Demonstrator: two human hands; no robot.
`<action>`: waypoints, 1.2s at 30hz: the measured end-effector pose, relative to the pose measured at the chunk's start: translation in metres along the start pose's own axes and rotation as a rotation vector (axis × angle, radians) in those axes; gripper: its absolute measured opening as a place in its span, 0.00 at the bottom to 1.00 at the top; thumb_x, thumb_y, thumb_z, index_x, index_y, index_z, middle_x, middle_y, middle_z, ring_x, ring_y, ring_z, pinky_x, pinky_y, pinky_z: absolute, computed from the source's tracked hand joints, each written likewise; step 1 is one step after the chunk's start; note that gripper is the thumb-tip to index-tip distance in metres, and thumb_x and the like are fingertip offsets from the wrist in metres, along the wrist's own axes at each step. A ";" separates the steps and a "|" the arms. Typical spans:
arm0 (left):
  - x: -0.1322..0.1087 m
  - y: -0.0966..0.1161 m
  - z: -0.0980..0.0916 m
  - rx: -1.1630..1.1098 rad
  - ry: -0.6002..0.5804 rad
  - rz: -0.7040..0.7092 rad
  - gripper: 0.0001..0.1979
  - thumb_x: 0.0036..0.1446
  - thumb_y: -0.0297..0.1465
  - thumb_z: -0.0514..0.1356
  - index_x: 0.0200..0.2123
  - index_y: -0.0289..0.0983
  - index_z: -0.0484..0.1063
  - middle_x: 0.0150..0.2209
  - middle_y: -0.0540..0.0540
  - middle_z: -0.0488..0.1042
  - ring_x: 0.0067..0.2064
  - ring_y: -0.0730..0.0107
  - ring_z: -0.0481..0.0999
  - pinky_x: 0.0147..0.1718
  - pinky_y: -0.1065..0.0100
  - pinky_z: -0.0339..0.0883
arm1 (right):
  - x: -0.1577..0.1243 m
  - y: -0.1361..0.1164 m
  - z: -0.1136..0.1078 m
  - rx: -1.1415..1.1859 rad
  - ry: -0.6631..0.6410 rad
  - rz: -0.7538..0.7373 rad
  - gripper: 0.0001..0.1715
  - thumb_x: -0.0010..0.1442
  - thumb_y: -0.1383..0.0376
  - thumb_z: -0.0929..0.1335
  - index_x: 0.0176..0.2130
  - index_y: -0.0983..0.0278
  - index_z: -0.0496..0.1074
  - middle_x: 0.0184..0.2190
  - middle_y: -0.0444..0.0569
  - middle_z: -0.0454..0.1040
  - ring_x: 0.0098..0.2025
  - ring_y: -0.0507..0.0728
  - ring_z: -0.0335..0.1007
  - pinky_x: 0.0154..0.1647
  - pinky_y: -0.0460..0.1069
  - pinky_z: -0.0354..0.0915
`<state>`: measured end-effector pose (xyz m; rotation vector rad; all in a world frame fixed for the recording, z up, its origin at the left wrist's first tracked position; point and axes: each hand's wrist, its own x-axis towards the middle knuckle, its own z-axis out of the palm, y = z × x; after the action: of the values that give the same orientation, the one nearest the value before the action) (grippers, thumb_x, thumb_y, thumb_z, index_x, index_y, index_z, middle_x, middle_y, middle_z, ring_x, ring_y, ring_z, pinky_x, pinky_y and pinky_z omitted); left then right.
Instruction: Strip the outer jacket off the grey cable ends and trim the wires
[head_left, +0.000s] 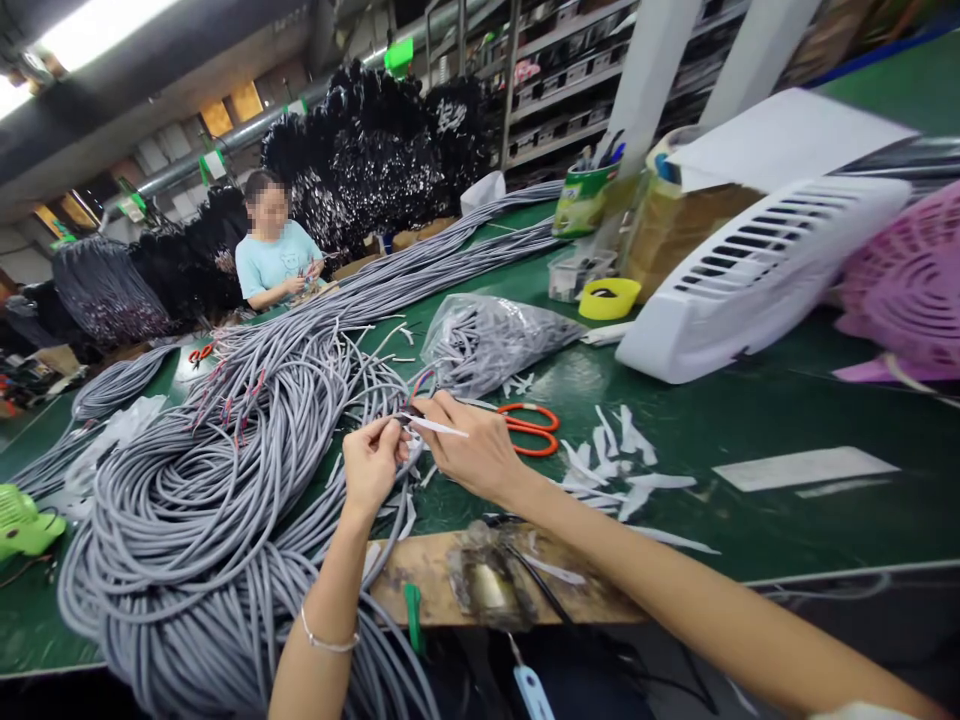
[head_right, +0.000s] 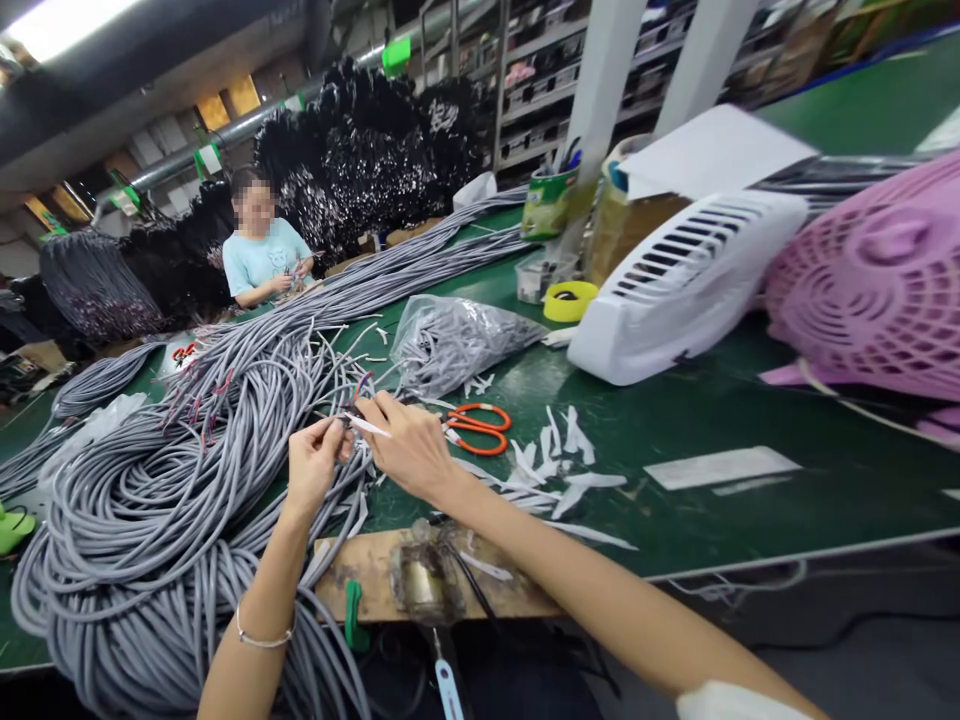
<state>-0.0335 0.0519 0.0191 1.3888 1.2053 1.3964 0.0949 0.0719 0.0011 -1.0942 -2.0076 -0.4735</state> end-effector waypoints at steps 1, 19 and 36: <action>-0.001 0.000 0.001 0.007 -0.004 -0.002 0.17 0.47 0.42 0.58 0.21 0.32 0.69 0.14 0.53 0.63 0.16 0.80 0.58 0.17 0.75 0.52 | 0.000 0.001 0.001 -0.005 -0.017 0.007 0.23 0.65 0.62 0.52 0.39 0.65 0.70 0.27 0.49 0.69 0.24 0.53 0.63 0.24 0.46 0.50; -0.001 -0.002 0.008 -0.024 0.067 -0.007 0.12 0.45 0.35 0.60 0.28 0.31 0.75 0.19 0.50 0.71 0.17 0.78 0.65 0.19 0.74 0.60 | -0.005 0.014 0.010 0.844 -0.034 0.405 0.26 0.62 0.53 0.53 0.30 0.65 0.67 0.20 0.46 0.66 0.20 0.51 0.59 0.22 0.45 0.55; -0.002 -0.018 0.021 0.233 0.128 -0.002 0.12 0.46 0.31 0.59 0.35 0.33 0.74 0.25 0.48 0.71 0.21 0.77 0.63 0.20 0.74 0.57 | -0.005 0.013 0.010 0.763 -0.017 0.374 0.14 0.55 0.63 0.58 0.20 0.63 0.59 0.18 0.45 0.63 0.21 0.51 0.57 0.23 0.45 0.55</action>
<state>-0.0135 0.0561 -0.0004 1.4721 1.4919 1.3948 0.1023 0.0827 -0.0096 -0.9308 -1.6951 0.4689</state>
